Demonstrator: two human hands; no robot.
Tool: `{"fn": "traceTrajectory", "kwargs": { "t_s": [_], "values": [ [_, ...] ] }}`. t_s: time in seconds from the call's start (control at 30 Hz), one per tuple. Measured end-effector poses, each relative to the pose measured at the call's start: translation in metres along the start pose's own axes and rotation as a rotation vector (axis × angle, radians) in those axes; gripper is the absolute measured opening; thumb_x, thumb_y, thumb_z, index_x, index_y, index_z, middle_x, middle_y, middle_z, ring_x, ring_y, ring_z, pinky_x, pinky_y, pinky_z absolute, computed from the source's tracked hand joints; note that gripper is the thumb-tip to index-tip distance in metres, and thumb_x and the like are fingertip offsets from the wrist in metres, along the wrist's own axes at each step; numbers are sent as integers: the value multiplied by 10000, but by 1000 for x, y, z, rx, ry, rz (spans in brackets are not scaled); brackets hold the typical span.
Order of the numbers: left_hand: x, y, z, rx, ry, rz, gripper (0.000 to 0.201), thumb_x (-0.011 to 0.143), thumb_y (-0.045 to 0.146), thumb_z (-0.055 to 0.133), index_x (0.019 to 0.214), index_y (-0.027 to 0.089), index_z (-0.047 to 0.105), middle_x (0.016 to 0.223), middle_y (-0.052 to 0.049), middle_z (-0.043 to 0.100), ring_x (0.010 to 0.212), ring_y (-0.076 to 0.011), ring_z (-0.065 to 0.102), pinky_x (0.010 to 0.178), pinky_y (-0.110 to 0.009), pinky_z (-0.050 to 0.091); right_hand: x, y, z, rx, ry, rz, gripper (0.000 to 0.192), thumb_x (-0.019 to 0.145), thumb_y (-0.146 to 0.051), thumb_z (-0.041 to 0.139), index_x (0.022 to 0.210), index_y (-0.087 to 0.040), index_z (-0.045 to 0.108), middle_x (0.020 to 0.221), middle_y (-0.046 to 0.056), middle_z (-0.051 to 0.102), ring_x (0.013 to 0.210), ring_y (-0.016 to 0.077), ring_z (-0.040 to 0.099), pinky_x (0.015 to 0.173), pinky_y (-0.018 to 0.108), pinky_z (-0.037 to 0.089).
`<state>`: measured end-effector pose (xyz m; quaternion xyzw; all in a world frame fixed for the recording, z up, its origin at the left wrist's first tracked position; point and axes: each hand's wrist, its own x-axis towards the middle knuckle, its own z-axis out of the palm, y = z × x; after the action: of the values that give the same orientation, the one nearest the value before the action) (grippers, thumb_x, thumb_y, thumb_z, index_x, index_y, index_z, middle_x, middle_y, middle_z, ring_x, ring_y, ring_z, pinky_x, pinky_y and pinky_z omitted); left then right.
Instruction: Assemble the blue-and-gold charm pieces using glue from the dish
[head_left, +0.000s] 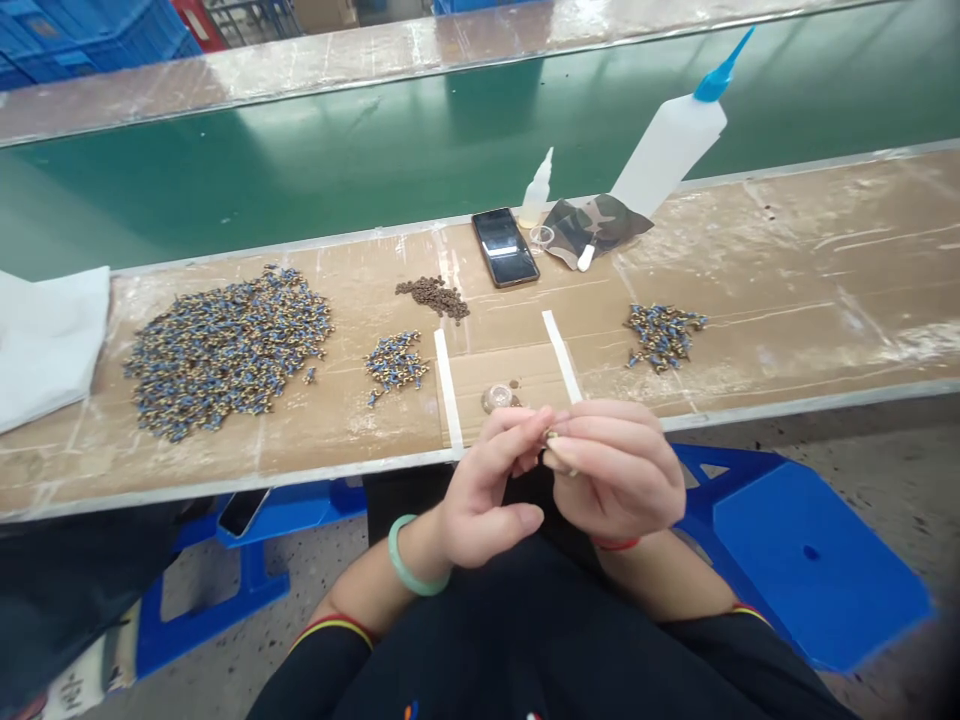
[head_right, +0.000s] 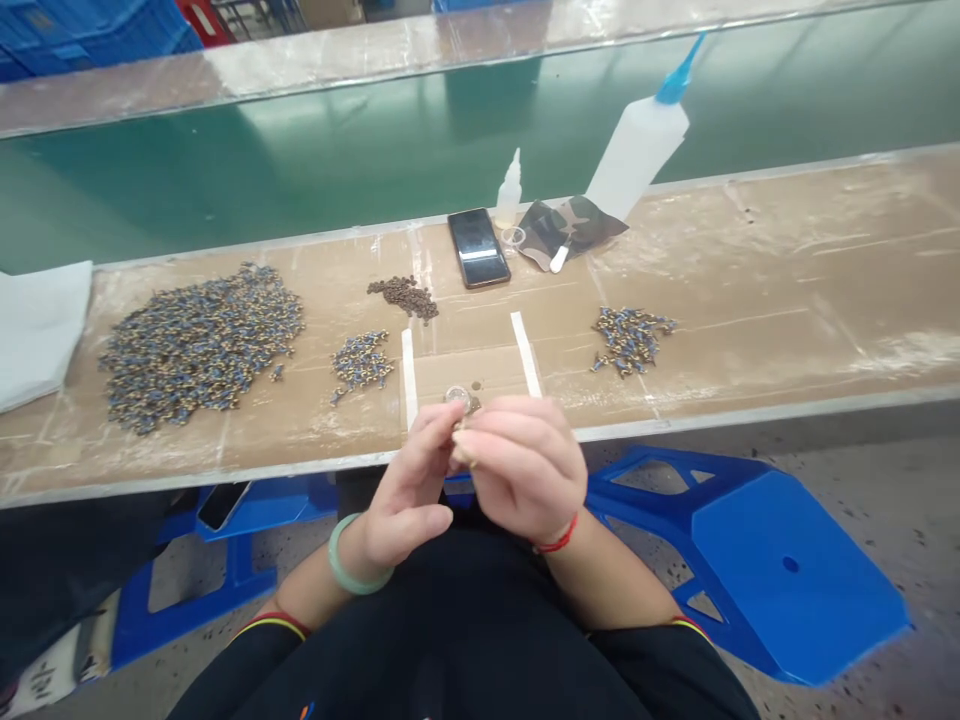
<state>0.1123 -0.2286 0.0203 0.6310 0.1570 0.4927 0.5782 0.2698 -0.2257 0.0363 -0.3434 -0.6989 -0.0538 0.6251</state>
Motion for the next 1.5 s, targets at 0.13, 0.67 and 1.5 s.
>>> {"fn": "traceTrajectory", "kwargs": {
  "t_s": [0.13,0.67,1.5],
  "values": [
    [5,5,-25,348,229,21,618,983,412,600,1579,337,457,1195,-72,642,814,-173,552,740,-315,531,-28,44,-23,-215,-113,184,316,892,-153,747,1163,-311,709,962,32,769,881,246,728,814,436,598],
    [-22,26,-136,1355,491,-606,122,840,229,623,721,223,595,755,-33,657,746,-226,623,732,-353,471,-31,72,-36,-500,-65,327,99,961,-215,634,1002,-228,723,868,74,741,784,253,678,784,428,530],
    [-17,16,-20,-91,560,-474,478,747,567,897,711,191,604,666,21,573,532,-82,438,506,-219,393,-19,-37,42,366,-179,599,205,1002,-174,618,1073,-252,794,831,39,761,755,178,704,685,317,602]
  ]
}}
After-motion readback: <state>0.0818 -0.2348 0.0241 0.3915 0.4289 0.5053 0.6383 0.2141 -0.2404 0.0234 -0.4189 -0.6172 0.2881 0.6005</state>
